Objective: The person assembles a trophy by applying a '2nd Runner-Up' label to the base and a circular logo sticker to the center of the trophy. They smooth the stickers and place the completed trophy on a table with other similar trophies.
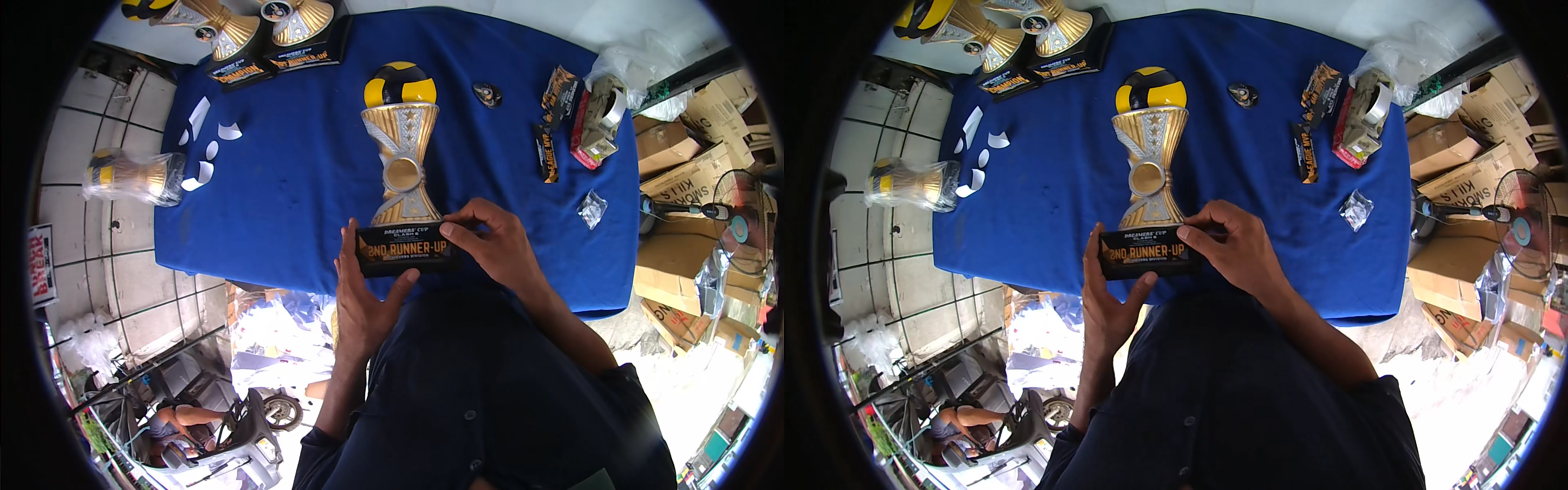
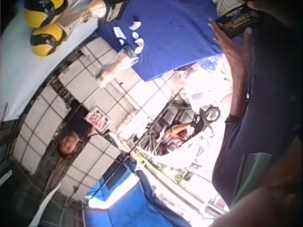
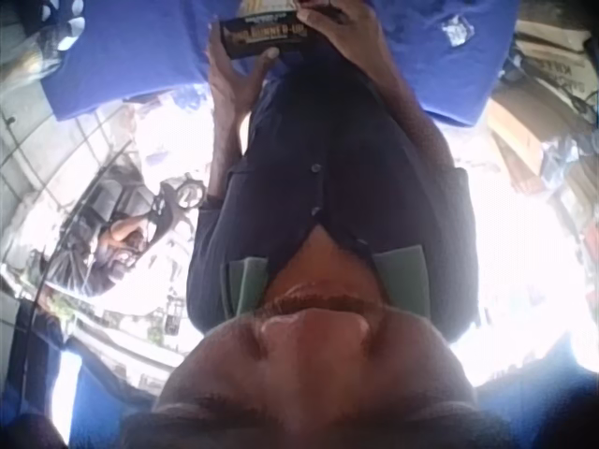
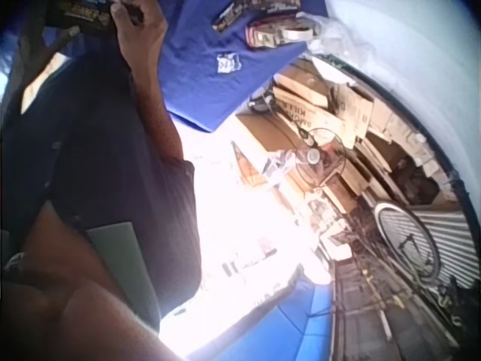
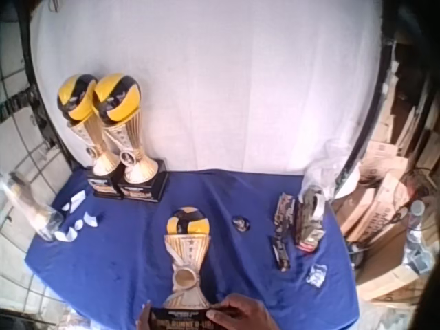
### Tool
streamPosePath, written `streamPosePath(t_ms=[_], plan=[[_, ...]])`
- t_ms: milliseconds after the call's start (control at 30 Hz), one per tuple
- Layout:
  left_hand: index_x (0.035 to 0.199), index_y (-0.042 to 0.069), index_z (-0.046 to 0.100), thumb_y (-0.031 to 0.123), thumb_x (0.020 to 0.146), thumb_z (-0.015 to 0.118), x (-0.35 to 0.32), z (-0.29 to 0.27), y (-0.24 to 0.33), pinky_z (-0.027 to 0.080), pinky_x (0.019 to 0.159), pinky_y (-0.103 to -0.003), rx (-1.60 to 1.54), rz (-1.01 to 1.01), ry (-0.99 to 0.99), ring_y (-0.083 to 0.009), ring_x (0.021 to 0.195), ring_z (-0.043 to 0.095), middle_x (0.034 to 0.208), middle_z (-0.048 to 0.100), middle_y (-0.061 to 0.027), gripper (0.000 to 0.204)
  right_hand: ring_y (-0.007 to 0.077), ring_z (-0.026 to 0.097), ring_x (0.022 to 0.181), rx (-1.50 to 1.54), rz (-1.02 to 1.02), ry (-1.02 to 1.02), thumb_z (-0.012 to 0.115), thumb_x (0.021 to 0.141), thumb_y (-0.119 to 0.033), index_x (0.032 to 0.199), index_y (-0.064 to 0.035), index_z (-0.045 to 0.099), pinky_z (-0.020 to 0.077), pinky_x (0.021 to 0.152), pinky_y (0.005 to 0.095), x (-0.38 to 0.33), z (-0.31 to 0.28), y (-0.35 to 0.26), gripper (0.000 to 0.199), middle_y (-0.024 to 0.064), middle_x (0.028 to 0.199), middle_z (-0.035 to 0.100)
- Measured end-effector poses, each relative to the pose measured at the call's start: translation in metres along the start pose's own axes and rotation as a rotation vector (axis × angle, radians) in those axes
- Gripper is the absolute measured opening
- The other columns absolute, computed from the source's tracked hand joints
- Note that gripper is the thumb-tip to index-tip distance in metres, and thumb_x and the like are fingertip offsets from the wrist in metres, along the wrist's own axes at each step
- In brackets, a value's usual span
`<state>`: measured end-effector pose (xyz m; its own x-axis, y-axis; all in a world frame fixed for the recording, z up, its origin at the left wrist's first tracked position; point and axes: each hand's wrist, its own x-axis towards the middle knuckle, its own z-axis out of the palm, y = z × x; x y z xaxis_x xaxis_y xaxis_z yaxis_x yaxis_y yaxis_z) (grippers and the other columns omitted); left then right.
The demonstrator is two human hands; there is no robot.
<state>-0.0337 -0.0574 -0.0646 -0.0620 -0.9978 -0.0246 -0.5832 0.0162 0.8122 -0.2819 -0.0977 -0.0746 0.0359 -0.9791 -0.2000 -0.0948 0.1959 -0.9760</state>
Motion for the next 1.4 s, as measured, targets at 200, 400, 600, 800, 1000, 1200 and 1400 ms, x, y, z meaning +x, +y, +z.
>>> streamPosePath(t_ms=[200,400,600,800,1000,1200,1400], plan=[[0.180,0.000,0.024,0.045,0.093,0.096,0.000,-0.002,0.001,0.020,0.138,-0.069,-0.024,-0.089,-0.045,-0.0552,0.165,0.039,0.173,0.042,-0.0411,0.122,0.0164,0.080,0.097,-0.057,-0.045,0.023,0.086,0.104,-0.016,0.103,0.0033,0.079,0.0648,0.086,0.0334,-0.001,0.002,0.001,0.021,0.0097,0.103,0.078],[0.156,-0.003,0.050,0.048,0.093,0.095,0.011,0.007,0.011,0.022,0.137,-0.070,0.098,-0.111,0.124,-0.0565,0.161,0.045,0.158,0.058,-0.0405,0.093,0.0157,0.080,0.097,-0.056,-0.052,0.019,0.086,0.104,-0.015,0.103,0.0030,0.079,0.0633,0.083,0.0325,-0.001,0.001,0.003,0.019,0.0095,0.103,0.078],[0.119,-0.006,0.065,0.030,0.104,0.087,0.027,0.006,-0.006,0.041,0.128,-0.061,-0.062,-0.129,0.251,-0.0449,0.128,0.077,0.115,0.082,-0.0308,0.045,0.0133,0.078,0.090,-0.016,-0.059,0.035,0.086,0.104,-0.014,0.099,0.0021,0.079,0.0624,0.079,0.0313,-0.002,0.005,0.003,0.018,0.0070,0.095,0.079],[0.103,-0.007,0.072,0.014,0.113,0.072,0.043,-0.007,-0.006,0.063,0.093,-0.041,-0.067,-0.083,0.233,-0.0278,0.100,0.084,0.102,0.084,-0.0230,0.024,0.0114,0.071,0.077,-0.112,-0.102,0.136,0.086,0.104,-0.015,0.092,0.0024,0.077,0.0556,0.068,0.0317,0.004,0.008,0.011,0.023,0.0082,0.085,0.076],[0.120,-0.007,0.076,0.018,0.115,0.072,0.035,-0.014,-0.002,0.064,0.086,-0.040,-0.025,-0.115,0.203,-0.0282,0.098,0.082,0.101,0.081,-0.0186,0.026,0.0104,0.065,0.075,-0.160,-0.159,0.190,0.082,0.107,-0.018,0.100,0.0006,0.079,0.0496,0.066,0.0327,0.004,0.002,0.013,0.020,0.0072,0.085,0.075],[0.152,-0.011,0.065,0.036,0.114,0.076,0.028,-0.001,0.007,0.059,0.101,-0.036,-0.127,-0.270,0.064,-0.0234,0.116,0.075,0.129,0.080,-0.0247,0.062,0.0159,0.075,0.085,-0.246,-0.105,0.329,0.081,0.106,-0.014,0.113,-0.0005,0.082,0.0569,0.075,0.0322,0.020,-0.033,0.047,0.015,0.0093,0.102,0.083],[0.163,-0.010,0.058,0.036,0.122,0.060,0.032,-0.006,0.009,0.058,0.101,-0.034,-0.189,-0.327,0.068,-0.0192,0.118,0.073,0.133,0.080,-0.0239,0.061,0.0217,0.081,0.094,-0.369,-0.260,0.485,0.081,0.104,-0.011,0.122,-0.0015,0.079,0.0635,0.082,0.0360,0.107,-0.072,0.064,0.020,0.0133,0.114,0.080]])
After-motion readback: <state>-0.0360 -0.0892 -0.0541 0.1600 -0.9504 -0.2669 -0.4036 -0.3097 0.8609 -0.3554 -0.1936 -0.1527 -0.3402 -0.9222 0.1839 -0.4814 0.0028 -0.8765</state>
